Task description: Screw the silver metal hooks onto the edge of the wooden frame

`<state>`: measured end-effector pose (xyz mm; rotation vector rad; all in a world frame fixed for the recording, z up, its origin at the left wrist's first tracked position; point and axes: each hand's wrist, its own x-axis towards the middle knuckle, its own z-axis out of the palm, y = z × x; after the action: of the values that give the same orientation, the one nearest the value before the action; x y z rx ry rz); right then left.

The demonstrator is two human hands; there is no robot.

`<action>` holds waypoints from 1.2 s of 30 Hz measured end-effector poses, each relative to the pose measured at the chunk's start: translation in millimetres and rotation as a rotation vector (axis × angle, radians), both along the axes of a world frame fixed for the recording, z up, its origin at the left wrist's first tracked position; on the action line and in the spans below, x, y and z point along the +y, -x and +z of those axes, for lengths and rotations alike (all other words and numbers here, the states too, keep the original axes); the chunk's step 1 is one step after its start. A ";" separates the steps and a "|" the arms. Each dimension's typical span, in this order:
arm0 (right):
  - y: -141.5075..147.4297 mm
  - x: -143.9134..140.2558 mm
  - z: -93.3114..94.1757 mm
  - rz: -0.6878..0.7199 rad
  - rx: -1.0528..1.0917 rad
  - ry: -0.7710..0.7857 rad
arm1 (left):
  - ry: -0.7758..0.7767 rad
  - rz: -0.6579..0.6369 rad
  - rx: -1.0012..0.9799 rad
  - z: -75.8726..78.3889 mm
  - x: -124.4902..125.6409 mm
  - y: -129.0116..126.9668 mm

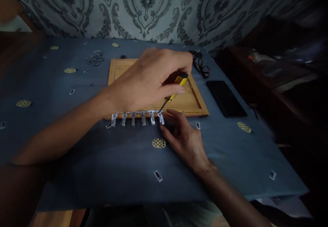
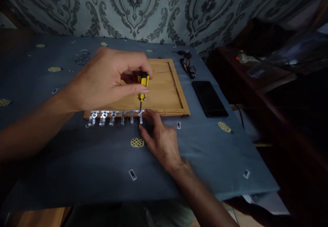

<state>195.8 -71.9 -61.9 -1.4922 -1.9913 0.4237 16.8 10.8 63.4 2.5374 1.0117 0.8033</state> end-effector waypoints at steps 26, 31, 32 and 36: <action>-0.9 -0.4 -3.3 0.014 0.040 0.024 | -0.095 -0.116 -0.103 -14.1 5.1 -3.6; -0.3 -0.4 -1.8 0.008 0.048 0.050 | -0.128 -0.076 -0.062 -11.6 6.3 -0.5; -0.1 -0.5 -1.1 0.006 0.052 0.054 | -0.139 -0.073 -0.057 -10.5 6.6 -0.1; 0.4 -0.7 1.1 -0.003 0.062 0.058 | -0.139 -0.055 -0.055 -6.7 6.1 1.4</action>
<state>195.4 -72.6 -60.8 -1.4988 -1.9439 0.5238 15.4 16.9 56.7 2.6304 0.8932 0.9527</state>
